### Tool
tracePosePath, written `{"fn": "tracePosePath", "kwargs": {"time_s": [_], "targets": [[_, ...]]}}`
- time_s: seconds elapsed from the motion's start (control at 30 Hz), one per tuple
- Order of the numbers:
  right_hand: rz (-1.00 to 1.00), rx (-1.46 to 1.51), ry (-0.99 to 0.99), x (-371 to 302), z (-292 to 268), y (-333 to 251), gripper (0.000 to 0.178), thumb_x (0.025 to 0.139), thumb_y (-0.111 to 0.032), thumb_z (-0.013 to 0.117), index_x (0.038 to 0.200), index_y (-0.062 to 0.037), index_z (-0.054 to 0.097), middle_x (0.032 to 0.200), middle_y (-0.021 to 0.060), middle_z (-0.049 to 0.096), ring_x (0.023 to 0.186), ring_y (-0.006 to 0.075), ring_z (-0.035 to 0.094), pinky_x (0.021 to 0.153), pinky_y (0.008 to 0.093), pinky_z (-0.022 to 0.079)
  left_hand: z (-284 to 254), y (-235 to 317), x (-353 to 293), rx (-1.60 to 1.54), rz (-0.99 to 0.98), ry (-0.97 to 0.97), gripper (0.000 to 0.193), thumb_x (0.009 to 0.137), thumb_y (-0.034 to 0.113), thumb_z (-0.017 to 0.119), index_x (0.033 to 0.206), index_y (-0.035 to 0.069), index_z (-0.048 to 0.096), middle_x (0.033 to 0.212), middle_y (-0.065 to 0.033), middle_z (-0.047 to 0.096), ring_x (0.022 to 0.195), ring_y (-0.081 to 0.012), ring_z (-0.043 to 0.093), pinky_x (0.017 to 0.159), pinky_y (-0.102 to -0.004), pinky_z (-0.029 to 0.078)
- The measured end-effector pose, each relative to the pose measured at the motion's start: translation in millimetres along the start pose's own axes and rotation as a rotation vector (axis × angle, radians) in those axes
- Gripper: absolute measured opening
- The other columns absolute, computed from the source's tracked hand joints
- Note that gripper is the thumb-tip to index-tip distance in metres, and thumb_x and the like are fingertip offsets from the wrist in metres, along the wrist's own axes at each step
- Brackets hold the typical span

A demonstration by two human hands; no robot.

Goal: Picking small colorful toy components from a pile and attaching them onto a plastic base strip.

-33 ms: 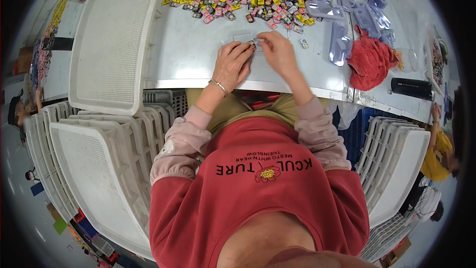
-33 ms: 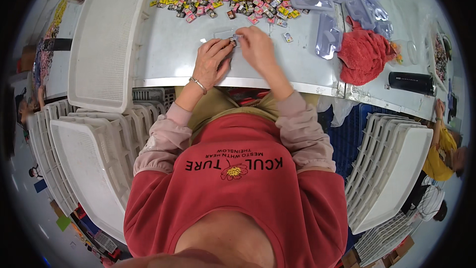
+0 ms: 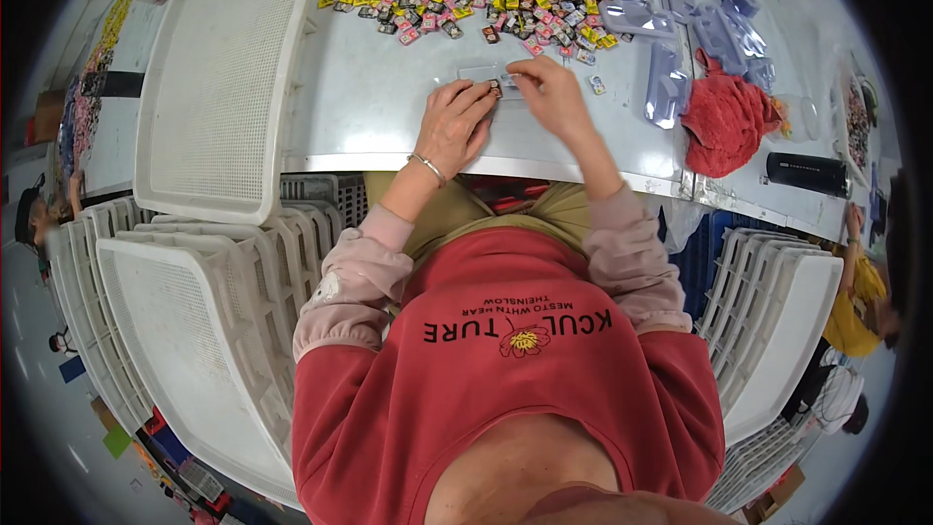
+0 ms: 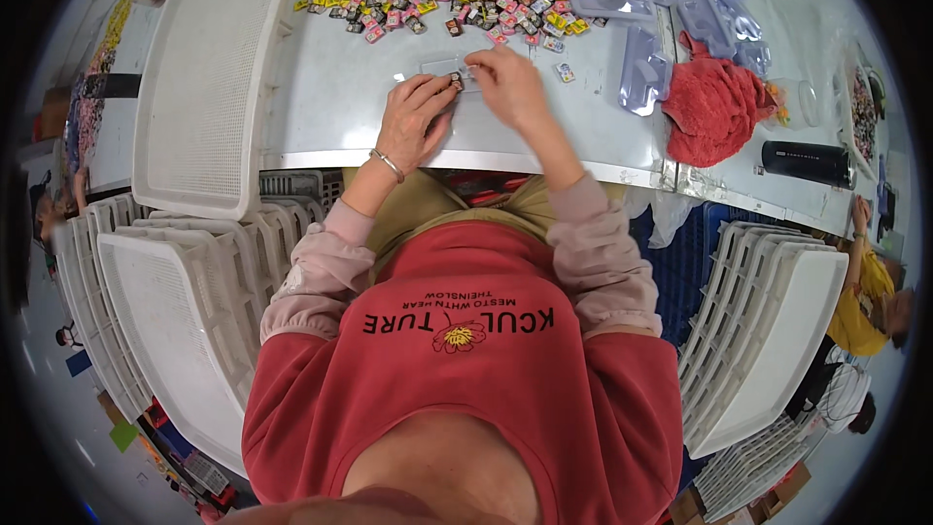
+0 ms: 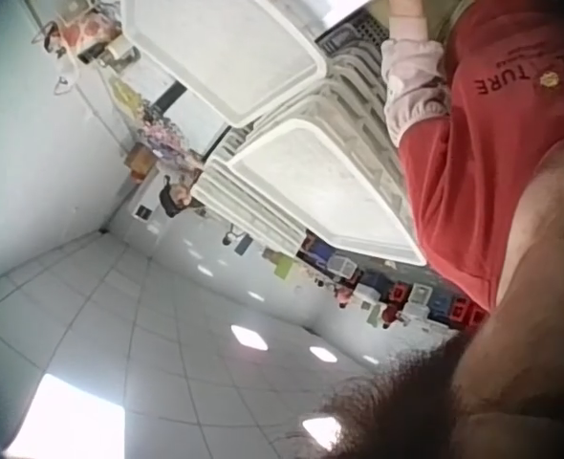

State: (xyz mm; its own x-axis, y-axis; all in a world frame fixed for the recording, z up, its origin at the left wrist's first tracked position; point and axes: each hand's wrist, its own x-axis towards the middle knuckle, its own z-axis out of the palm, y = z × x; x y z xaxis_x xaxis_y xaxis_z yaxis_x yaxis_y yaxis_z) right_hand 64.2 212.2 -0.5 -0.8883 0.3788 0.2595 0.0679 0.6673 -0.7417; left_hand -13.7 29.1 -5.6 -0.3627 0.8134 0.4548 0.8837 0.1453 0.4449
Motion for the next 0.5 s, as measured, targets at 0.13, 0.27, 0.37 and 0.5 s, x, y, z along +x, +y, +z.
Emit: {"fn": "tracePosePath", "kwargs": {"time_s": [0.13,0.27,0.37,0.5], "targets": [[0.027,0.006,-0.429,29,-24,-8,0.014,0.08,-0.004,0.063,0.092,-0.0004,0.067,0.081,0.0116,0.064,0.071,0.0243,0.062,0.064,0.0336,0.049,-2,-12,-5,-0.029,0.02,-0.014,0.037,0.073,0.004,0.065,0.11,0.006,0.064,0.118,-0.0059,0.06,0.111,-0.0282,0.051,0.096,-0.0433,0.039],[-0.033,-0.061,-0.588,42,-14,0,0.011,0.078,-0.004,0.065,0.088,0.0001,0.068,0.081,0.0109,0.064,0.07,0.0227,0.061,0.063,0.0329,0.048,0,-11,-3,-0.072,0.028,-0.001,0.034,0.073,0.003,0.065,0.107,0.006,0.065,0.116,-0.0058,0.061,0.111,-0.0283,0.052,0.095,-0.0435,0.039],[-0.189,-0.067,-0.401,37,-9,5,0.009,0.077,-0.005,0.067,0.084,0.0005,0.068,0.078,0.0104,0.062,0.067,0.0216,0.06,0.063,0.0322,0.048,1,-10,-4,-0.07,0.024,0.015,0.033,0.073,0.002,0.064,0.106,0.006,0.065,0.116,-0.0058,0.061,0.111,-0.0284,0.052,0.095,-0.0439,0.04],[-0.014,0.111,-0.226,16,-20,5,0.008,0.077,-0.005,0.068,0.084,-0.0013,0.07,0.079,0.0111,0.062,0.068,0.0241,0.062,0.062,0.0336,0.049,-1,-8,-3,-0.064,0.025,0.028,0.033,0.072,0.001,0.064,0.105,0.005,0.065,0.117,-0.006,0.061,0.111,-0.0287,0.052,0.095,-0.0442,0.04]]}}
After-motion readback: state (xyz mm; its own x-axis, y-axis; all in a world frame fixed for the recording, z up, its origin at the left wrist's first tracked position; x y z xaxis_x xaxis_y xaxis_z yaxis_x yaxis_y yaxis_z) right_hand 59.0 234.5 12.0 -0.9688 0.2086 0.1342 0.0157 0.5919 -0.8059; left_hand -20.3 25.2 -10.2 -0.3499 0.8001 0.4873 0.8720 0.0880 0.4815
